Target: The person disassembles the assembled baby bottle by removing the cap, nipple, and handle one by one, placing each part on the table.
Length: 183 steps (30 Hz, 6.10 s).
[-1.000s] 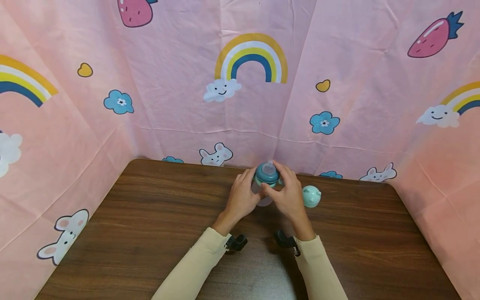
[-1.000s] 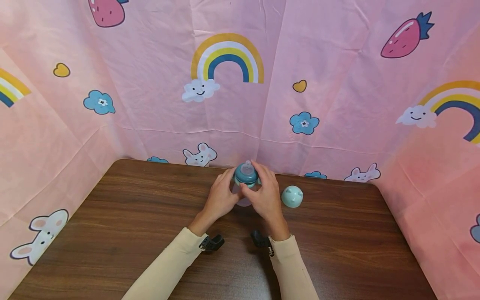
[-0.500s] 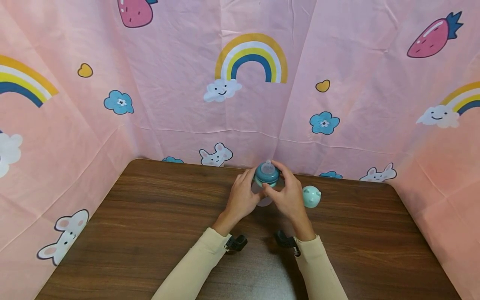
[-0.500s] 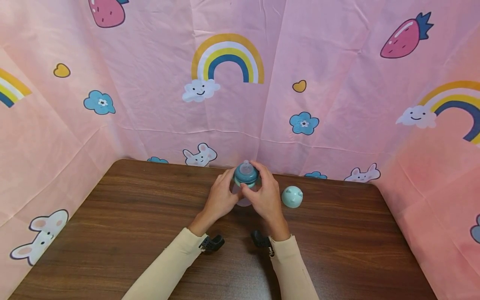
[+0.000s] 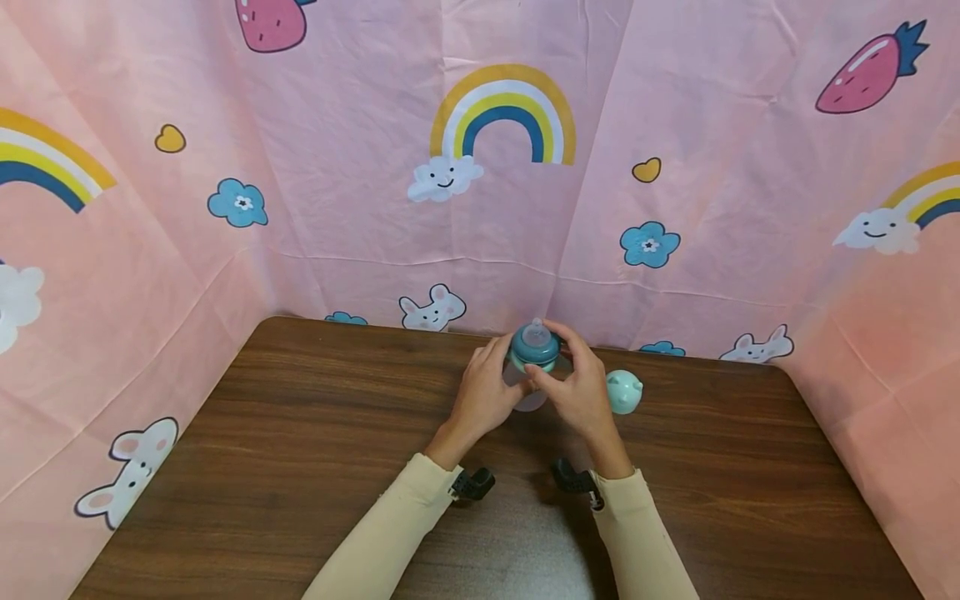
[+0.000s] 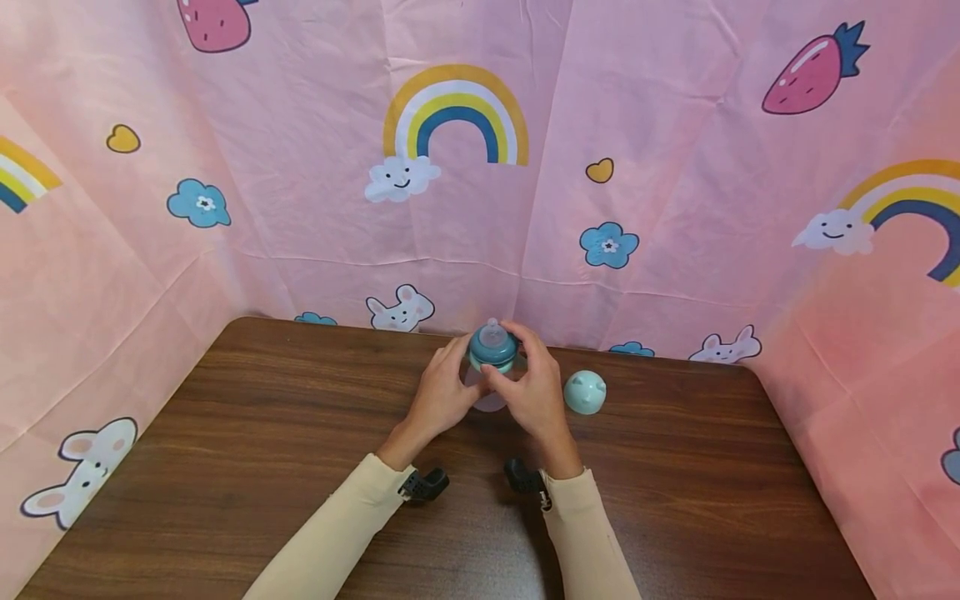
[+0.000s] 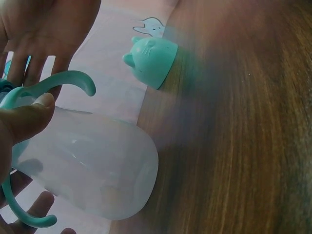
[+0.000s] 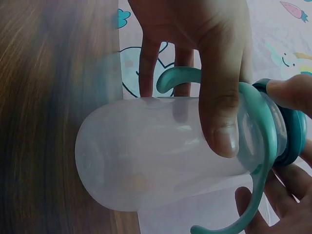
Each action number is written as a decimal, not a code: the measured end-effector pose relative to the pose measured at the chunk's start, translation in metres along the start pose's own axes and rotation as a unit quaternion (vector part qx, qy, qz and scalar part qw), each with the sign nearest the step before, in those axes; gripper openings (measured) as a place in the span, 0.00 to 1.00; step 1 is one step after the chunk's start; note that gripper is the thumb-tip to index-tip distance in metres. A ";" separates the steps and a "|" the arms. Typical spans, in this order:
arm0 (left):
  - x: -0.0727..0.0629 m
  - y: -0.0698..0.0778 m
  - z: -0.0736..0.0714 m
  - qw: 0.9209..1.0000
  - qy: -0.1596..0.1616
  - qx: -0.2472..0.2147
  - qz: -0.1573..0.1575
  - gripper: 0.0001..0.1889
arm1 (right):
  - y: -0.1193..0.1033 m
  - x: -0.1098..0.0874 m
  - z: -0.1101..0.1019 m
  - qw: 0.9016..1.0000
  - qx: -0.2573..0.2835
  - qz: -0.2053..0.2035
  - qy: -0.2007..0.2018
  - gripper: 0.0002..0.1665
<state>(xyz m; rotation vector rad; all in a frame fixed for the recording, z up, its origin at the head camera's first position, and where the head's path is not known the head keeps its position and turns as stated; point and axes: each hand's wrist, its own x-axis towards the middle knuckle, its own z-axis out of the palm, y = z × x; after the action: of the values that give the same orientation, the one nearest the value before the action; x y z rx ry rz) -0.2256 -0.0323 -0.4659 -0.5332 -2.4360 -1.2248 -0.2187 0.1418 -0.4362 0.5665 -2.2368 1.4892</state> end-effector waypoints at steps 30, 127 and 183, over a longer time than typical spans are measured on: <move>-0.001 0.002 -0.003 1.000 -0.018 -0.015 -0.016 0.44 | -0.007 0.001 -0.010 0.999 0.033 0.002 0.027 0.37; -0.004 0.001 -0.001 0.999 -0.014 -0.024 -0.037 0.44 | 0.081 -0.043 -0.142 0.903 -0.258 0.341 -0.046 0.46; -0.004 0.002 -0.003 0.999 -0.015 -0.025 -0.030 0.44 | -0.005 -0.007 -0.046 0.979 -0.173 0.072 -0.083 0.21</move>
<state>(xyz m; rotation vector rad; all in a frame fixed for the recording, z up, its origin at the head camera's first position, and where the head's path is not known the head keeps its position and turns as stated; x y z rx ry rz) -0.2210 -0.0345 -0.4647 -0.4986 -2.4688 -1.3133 -0.2059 0.1840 -0.4194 0.4397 -2.6392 1.1060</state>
